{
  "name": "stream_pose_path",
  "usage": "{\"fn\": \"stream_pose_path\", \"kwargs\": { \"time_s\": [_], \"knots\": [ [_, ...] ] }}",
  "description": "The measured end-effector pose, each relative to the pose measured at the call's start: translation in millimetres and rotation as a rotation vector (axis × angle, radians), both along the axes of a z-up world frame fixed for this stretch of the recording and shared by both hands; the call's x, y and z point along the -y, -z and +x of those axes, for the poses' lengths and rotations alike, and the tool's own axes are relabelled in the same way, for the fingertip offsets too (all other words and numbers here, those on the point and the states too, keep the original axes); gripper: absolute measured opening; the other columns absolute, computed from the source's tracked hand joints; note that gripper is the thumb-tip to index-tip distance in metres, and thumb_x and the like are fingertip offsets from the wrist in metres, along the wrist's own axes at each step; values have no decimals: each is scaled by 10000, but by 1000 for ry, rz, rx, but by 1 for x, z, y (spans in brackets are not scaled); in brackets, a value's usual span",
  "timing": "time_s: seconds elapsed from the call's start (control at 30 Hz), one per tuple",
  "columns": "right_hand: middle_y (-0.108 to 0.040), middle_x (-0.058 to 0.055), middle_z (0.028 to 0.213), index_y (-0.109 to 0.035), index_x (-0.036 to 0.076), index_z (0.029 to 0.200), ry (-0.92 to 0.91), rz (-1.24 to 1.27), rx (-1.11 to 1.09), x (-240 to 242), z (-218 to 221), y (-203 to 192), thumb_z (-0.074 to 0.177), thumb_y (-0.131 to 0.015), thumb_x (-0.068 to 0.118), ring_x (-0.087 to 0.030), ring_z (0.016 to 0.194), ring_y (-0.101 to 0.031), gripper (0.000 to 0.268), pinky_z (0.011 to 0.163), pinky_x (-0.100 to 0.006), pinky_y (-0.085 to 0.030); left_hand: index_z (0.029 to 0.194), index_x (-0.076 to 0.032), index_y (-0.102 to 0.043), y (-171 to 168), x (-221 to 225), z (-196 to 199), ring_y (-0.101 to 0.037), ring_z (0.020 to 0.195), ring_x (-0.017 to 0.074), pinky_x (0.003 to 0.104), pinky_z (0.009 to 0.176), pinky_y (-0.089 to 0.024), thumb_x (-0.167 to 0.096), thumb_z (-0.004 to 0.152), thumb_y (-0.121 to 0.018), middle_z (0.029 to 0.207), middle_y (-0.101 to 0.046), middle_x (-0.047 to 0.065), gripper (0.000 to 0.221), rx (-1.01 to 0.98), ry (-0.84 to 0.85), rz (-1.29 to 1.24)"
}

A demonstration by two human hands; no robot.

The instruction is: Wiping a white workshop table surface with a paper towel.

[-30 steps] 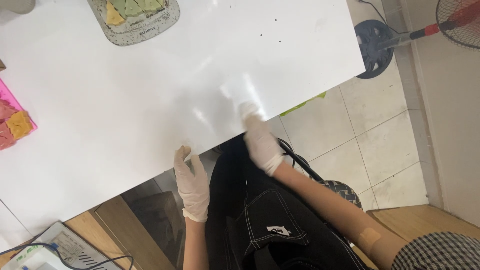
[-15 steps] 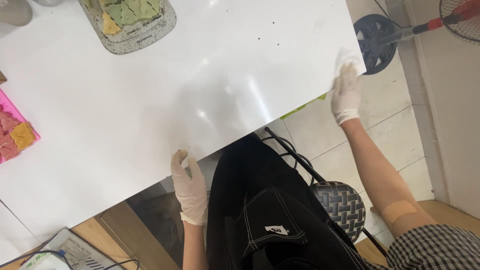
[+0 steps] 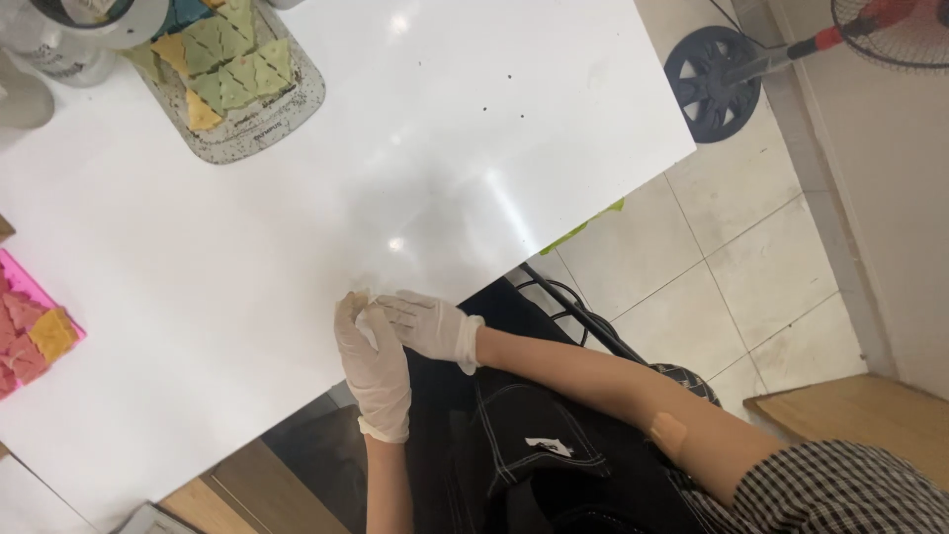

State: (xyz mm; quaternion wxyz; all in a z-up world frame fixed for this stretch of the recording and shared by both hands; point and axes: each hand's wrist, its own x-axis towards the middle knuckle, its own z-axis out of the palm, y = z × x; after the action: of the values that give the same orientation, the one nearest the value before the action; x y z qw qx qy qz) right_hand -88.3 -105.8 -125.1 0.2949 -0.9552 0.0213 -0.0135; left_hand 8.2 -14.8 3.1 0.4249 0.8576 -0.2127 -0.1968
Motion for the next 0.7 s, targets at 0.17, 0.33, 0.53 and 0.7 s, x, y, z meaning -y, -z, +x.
{"fn": "stream_pose_path", "kwargs": {
  "time_s": [0.17, 0.33, 0.53, 0.7],
  "knots": [
    [-547, -160, 1484, -444, 38, 1552, 450, -33, -376, 128, -61, -19, 1082, -498, 154, -322, 1218, -572, 488, 1131, -415, -471, 1395, 29, -484, 9, -13, 14, -574, 1297, 332, 426, 1137, -431, -77, 1051, -531, 1361, -594, 198, 363, -22, 103, -17],
    [-389, -200, 1627, -542, 91, 1479, 914, -155, -288, 204, -118, -35, 1068, -538, 249, -373, 1246, -558, 440, 1117, -451, -453, 1392, 24, -496, 3, -31, 16, -575, 1303, 324, 416, 1134, -440, -88, 1052, -533, 1364, -601, 182, 360, -19, 149, 8],
    [-387, -244, 1623, -595, 59, 1439, 1146, -40, 62, 201, -120, -36, 1069, -576, 160, -413, 1426, -444, 384, 1215, -443, -374, 1392, 18, -498, -2, -30, 18, -565, 1319, 324, 418, 1135, -429, -88, 1045, -526, 1391, -589, 181, 364, -48, 167, -13],
    [-406, -295, 1554, -546, -38, 1417, 1222, 32, 244, 212, -118, -40, 997, -671, 129, -425, 1431, -424, 469, 1195, -440, -347, 1391, 18, -502, -2, -22, 19, -558, 1323, 329, 424, 1138, -421, -84, 1045, -533, 1400, -583, 190, 362, -53, 205, -43]
  ]
}}
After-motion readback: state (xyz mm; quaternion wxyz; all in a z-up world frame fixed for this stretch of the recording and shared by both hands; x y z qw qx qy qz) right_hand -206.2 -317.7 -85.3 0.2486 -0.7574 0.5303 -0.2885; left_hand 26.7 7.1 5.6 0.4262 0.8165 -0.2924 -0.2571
